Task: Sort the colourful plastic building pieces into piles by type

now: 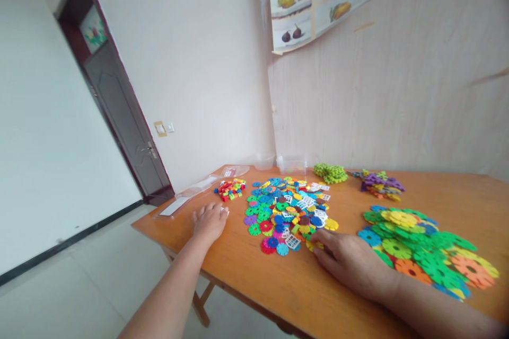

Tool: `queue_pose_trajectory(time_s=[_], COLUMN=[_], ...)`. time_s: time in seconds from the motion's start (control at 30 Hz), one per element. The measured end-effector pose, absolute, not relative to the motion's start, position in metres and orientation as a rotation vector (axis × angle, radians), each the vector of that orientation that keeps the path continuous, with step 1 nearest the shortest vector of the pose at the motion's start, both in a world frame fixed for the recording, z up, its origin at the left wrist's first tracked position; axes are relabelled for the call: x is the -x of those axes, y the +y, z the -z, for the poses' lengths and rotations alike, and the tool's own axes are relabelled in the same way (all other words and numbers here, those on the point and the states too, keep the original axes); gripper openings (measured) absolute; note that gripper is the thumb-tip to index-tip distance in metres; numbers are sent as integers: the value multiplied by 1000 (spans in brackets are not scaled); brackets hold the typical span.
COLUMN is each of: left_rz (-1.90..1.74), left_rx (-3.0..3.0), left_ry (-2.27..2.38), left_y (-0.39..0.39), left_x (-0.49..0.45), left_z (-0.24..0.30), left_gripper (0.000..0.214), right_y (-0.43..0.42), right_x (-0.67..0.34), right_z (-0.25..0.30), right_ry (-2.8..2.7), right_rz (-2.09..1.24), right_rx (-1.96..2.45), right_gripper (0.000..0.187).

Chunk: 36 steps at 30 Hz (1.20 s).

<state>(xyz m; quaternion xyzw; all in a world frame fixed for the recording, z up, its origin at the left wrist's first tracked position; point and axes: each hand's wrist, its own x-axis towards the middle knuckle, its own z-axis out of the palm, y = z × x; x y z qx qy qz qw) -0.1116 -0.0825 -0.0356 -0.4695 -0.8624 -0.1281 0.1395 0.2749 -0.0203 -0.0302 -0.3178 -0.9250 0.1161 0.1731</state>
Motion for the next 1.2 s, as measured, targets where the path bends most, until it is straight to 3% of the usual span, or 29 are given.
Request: queue_pose_trajectory(time_s=[0.2, 0.47, 0.83, 0.97, 1.2], left_rz=[511, 844, 1700, 1665, 1247], left_rx=[1422, 2034, 1873, 1863, 1903], left_ry=[-2262, -1867, -2087, -2096, -2011], left_y=[-80, -60, -6, 2, -7], left_x=[103, 40, -7, -8, 8], left_z=[31, 22, 11, 25, 30], left_gripper=[34, 27, 24, 22, 20], right_y=[-20, -19, -21, -21, -20], right_x=[-274, -274, -274, -273, -273], right_z=[31, 30, 28, 27, 27], right_ry=[-2622, -2613, -2594, -2583, -2579], right_rz=[-324, -366, -373, -384, -364], right_rx=[921, 909, 860, 870, 899], right_gripper=[20, 21, 26, 30, 32])
